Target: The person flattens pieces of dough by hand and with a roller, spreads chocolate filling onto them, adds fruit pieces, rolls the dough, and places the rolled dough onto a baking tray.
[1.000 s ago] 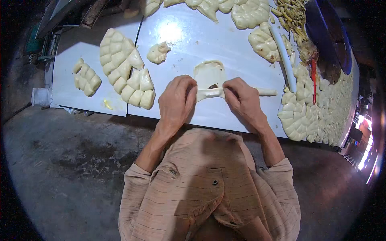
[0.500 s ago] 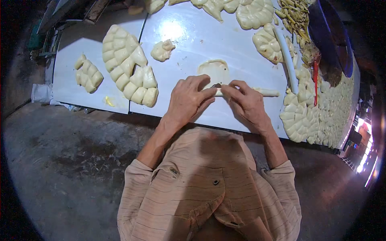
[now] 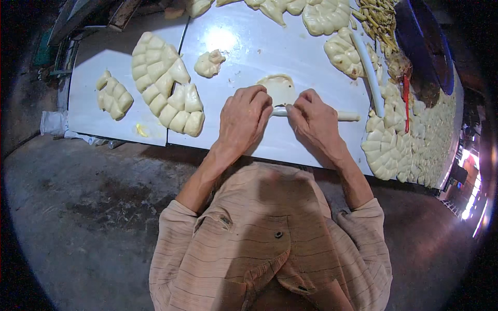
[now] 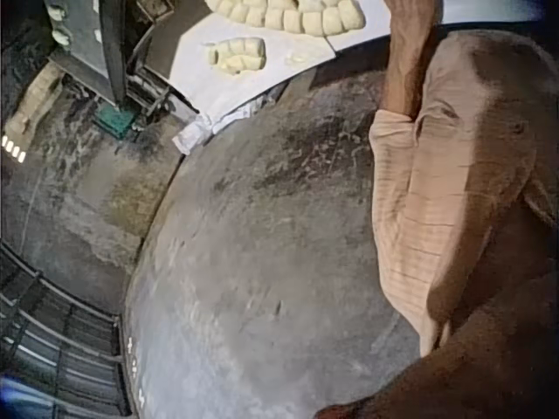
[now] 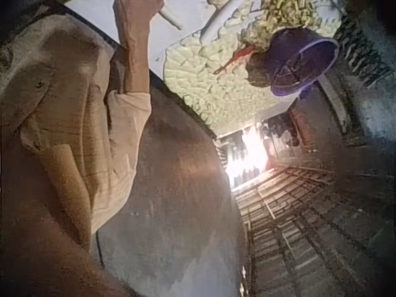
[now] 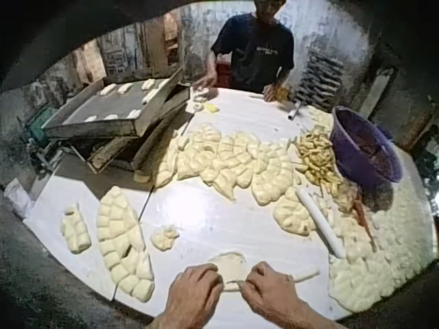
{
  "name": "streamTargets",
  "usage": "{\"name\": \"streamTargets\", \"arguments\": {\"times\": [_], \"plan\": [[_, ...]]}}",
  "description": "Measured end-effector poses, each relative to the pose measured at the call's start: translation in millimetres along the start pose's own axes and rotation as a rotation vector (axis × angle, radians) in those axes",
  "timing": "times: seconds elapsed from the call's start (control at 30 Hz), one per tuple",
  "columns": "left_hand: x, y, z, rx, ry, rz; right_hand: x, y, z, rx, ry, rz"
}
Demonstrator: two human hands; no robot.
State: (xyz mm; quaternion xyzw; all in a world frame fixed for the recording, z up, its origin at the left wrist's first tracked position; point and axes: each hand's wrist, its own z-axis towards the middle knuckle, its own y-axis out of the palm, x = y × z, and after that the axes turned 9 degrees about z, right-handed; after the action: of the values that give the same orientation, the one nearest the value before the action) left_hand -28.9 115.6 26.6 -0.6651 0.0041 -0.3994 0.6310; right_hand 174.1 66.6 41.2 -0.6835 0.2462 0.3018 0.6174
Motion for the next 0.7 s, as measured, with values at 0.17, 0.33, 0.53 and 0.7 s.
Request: {"name": "streamTargets", "arguments": {"times": [0.17,0.33,0.53,0.7], "plan": [[-20.4,-8.0,-12.9,0.041,0.146,0.031,-5.6,0.5,-4.1,0.130,0.101,-0.073],[-28.4,-14.9,-17.9,0.053,0.289,0.069,-0.8,-7.1,-11.0,0.009,-0.199,-0.103],[-26.6,-2.9,2.9,0.129,0.152,0.089,12.7,-0.6,3.5,-0.009,-0.184,-0.054],[-20.9,-3.0,-1.1,0.164,0.060,0.086,10.2,0.8,3.2,0.056,-0.133,-0.038]]}}
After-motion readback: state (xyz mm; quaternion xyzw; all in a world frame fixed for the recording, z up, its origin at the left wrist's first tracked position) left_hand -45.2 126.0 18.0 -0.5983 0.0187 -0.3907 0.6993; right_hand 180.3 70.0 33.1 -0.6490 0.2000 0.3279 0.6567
